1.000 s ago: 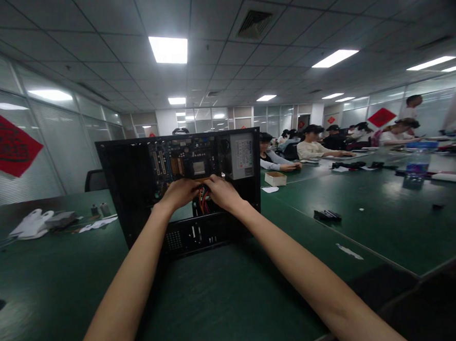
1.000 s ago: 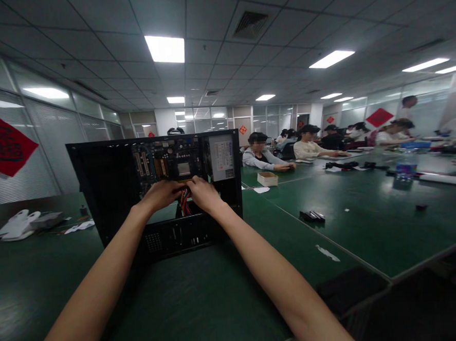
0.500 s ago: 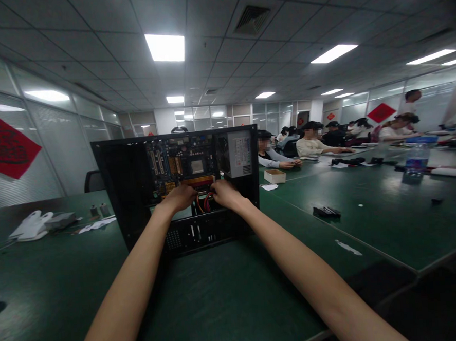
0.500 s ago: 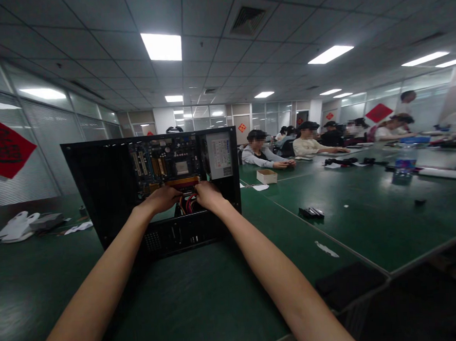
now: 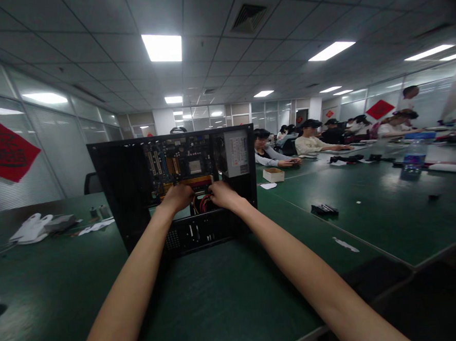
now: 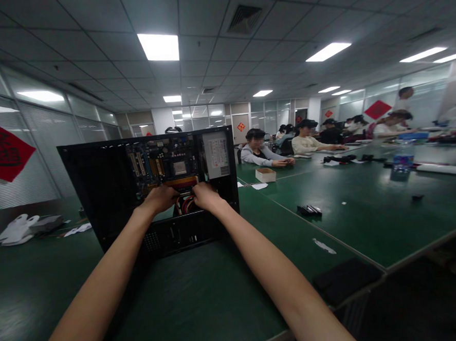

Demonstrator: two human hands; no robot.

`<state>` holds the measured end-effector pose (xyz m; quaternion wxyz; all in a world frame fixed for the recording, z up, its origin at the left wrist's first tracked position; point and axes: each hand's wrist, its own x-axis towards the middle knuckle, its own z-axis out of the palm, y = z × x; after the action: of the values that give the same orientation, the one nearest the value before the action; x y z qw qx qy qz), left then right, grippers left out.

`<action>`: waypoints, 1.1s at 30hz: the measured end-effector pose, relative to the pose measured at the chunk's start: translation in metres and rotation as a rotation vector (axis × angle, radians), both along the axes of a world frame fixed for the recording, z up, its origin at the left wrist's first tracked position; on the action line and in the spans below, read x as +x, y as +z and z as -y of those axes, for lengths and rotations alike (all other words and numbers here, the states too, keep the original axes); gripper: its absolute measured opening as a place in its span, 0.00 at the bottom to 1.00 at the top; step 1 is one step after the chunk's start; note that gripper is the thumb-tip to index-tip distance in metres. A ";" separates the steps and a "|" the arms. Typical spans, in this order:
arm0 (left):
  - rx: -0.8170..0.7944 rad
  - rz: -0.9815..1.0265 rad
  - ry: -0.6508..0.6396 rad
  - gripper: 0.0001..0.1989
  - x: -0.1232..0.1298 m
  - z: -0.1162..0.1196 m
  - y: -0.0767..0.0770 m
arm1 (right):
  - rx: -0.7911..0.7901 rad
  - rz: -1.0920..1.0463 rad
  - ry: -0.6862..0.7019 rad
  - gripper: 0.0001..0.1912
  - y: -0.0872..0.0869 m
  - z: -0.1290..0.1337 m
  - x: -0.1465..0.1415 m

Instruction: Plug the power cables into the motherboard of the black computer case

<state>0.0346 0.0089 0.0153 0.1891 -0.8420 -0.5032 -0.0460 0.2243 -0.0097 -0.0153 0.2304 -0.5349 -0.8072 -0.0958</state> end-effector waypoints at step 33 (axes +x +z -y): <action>0.078 0.024 0.023 0.17 0.001 -0.003 -0.007 | 0.103 0.347 0.168 0.15 0.007 -0.030 -0.018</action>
<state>0.0357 0.0114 0.0087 0.2163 -0.8274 -0.5130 -0.0736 0.2067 0.0204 -0.0078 0.1219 -0.4285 -0.8707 -0.2084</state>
